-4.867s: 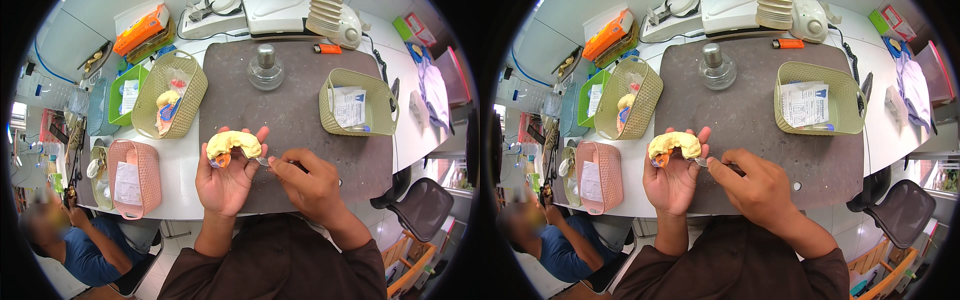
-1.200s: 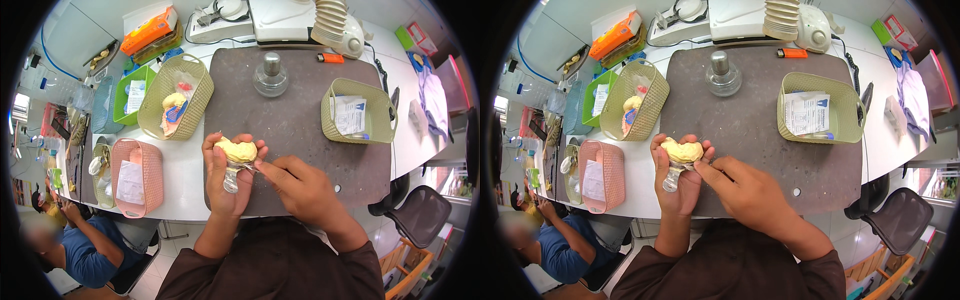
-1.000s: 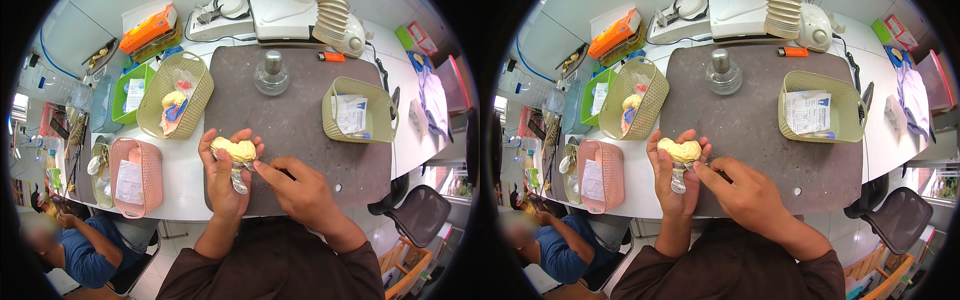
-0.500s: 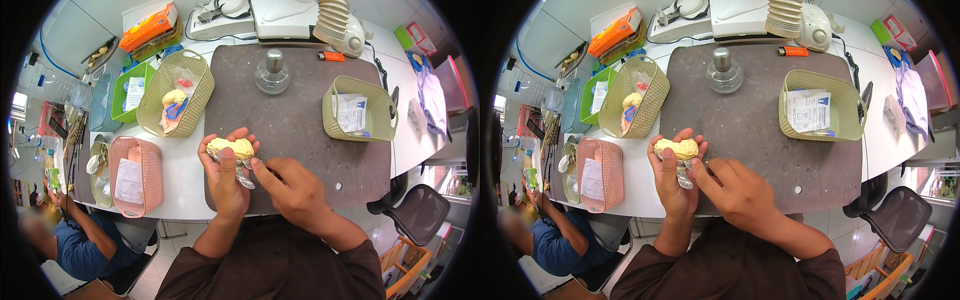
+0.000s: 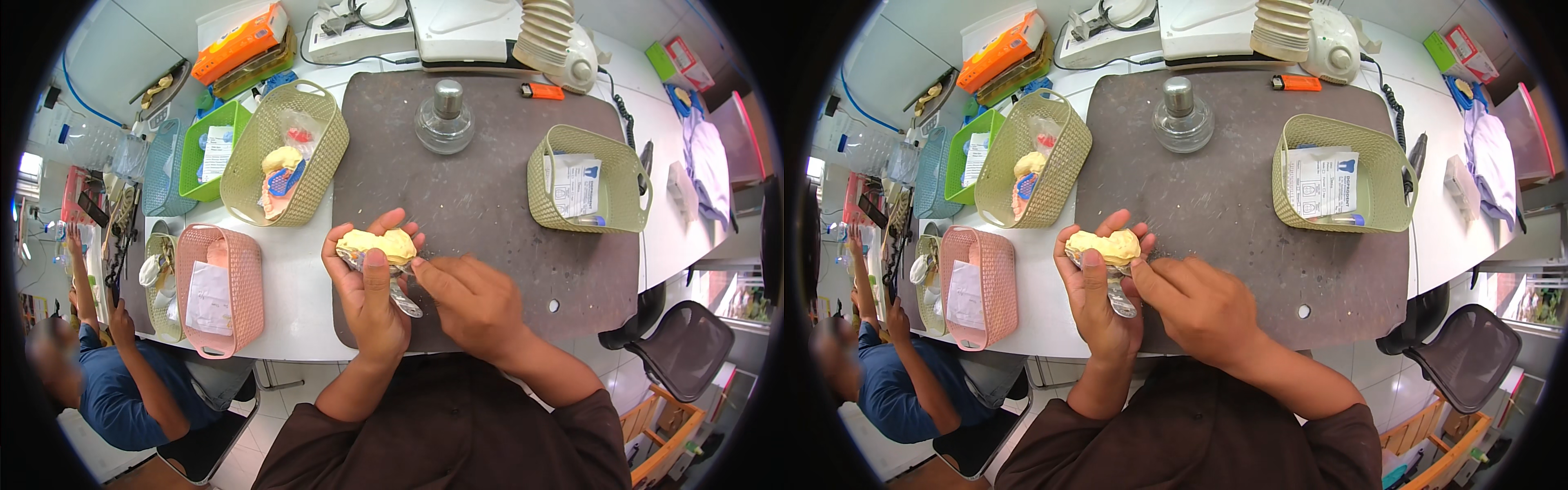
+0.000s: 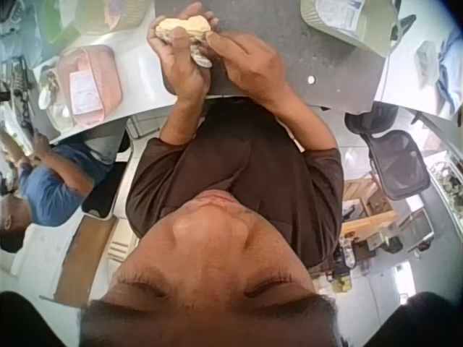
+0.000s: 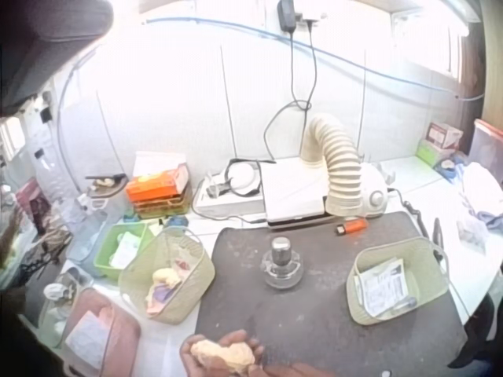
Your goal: The person fits various dental impression models onto plaster bases, using a small blade to trim edges and clear debris, and checking the alignment of the top and bottom dental casts.
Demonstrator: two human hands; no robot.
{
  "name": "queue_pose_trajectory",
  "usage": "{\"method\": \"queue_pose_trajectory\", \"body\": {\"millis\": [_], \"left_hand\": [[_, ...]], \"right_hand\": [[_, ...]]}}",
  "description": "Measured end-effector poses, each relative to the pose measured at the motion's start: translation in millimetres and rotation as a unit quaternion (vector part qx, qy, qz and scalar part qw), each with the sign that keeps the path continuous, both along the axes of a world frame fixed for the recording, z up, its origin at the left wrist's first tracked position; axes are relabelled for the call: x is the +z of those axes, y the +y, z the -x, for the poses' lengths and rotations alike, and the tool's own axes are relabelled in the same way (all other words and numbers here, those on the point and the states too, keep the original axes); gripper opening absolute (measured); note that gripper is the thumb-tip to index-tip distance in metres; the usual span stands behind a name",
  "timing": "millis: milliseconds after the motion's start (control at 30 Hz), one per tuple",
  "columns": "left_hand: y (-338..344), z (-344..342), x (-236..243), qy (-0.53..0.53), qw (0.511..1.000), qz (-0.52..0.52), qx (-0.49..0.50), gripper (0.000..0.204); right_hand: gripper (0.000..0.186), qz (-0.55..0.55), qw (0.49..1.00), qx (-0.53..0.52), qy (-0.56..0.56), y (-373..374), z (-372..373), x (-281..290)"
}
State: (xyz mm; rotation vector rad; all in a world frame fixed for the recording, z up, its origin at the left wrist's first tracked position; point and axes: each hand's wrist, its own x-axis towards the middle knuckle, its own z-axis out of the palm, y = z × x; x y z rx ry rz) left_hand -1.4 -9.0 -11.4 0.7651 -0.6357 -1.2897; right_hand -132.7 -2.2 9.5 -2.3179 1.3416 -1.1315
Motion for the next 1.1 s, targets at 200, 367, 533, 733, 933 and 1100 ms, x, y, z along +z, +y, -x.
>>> {"method": "queue_pose_trajectory", "body": {"millis": [200,367,533,733,933,1100], "left_hand": [[1,-2,2,-0.011,1.0,-0.009,-0.003,0.046],[1,-2,0,-0.017,1.0,0.003,-0.004,0.046],[0,-3,2,-0.007,1.0,-0.003,-0.007,0.045],[-2,-10,-12,-0.062,0.995,0.073,0.041,0.05],[1,-12,-10,-0.09,0.988,0.1,-0.078,0.061],[3,-7,-12,-0.138,0.981,0.116,-0.069,0.055]], "right_hand": [[0.017,-0.112,0.984,0.045,-0.131,-4,2,-4],[0.01,-0.218,0.957,0.054,-0.186,-4,5,4],[0.012,-0.155,0.98,0.053,-0.117,-5,9,2],[0.013,-0.123,0.98,0.041,-0.148,-2,23,23],[0.013,-0.151,0.978,0.049,-0.133,-5,25,33],[0.011,-0.14,0.985,0.016,-0.095,-2,27,28]]}}
